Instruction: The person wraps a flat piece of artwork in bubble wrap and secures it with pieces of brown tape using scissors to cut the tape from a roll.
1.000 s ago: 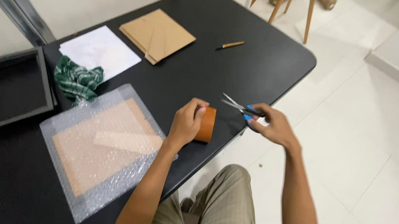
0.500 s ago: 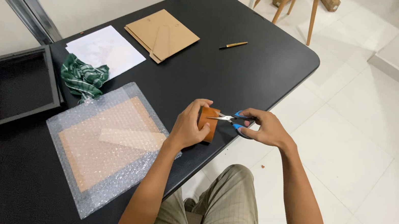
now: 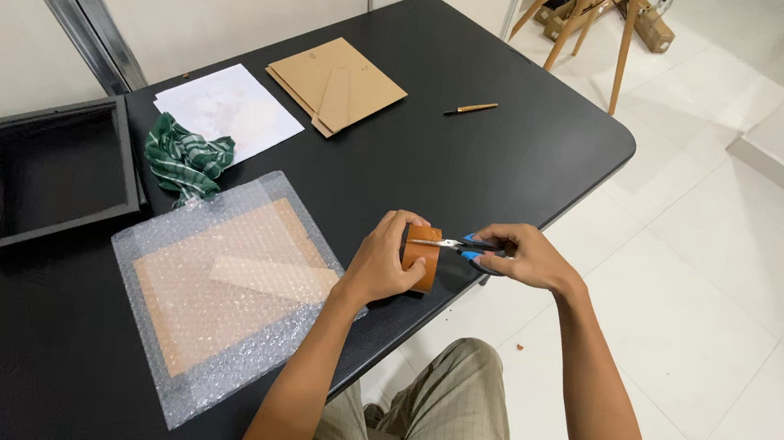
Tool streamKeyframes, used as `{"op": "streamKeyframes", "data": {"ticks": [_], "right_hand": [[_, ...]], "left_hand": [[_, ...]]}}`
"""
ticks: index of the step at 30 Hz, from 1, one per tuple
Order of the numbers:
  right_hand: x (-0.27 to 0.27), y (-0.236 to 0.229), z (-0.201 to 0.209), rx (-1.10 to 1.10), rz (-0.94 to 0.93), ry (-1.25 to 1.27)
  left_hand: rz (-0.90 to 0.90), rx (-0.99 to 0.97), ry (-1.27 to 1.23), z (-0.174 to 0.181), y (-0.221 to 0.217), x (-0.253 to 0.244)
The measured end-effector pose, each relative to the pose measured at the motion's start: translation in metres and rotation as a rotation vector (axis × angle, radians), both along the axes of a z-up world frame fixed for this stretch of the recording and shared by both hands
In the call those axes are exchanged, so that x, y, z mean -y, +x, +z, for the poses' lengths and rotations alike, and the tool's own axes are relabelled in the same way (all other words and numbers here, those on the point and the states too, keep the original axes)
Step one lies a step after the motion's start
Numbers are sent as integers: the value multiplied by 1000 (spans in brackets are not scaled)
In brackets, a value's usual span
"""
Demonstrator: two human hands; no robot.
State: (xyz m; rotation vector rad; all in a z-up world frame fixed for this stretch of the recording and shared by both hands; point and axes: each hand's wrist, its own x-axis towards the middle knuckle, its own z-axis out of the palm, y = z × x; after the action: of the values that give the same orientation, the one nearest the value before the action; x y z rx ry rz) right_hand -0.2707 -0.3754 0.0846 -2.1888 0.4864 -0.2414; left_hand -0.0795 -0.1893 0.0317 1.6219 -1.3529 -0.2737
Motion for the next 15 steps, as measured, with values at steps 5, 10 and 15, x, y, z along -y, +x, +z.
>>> {"op": "streamKeyframes", "data": {"ticks": [5,10,15], "right_hand": [[12,-1,-9,-12,22,3],[16,0,-11,-20,28,-3],[10,-1,9,0,-25,-140]], "left_hand": [[-32,10,-18,-1,0,-1],[-39,32,-22,-1,1,-1],[-33,31,5,-4,7,1]]}}
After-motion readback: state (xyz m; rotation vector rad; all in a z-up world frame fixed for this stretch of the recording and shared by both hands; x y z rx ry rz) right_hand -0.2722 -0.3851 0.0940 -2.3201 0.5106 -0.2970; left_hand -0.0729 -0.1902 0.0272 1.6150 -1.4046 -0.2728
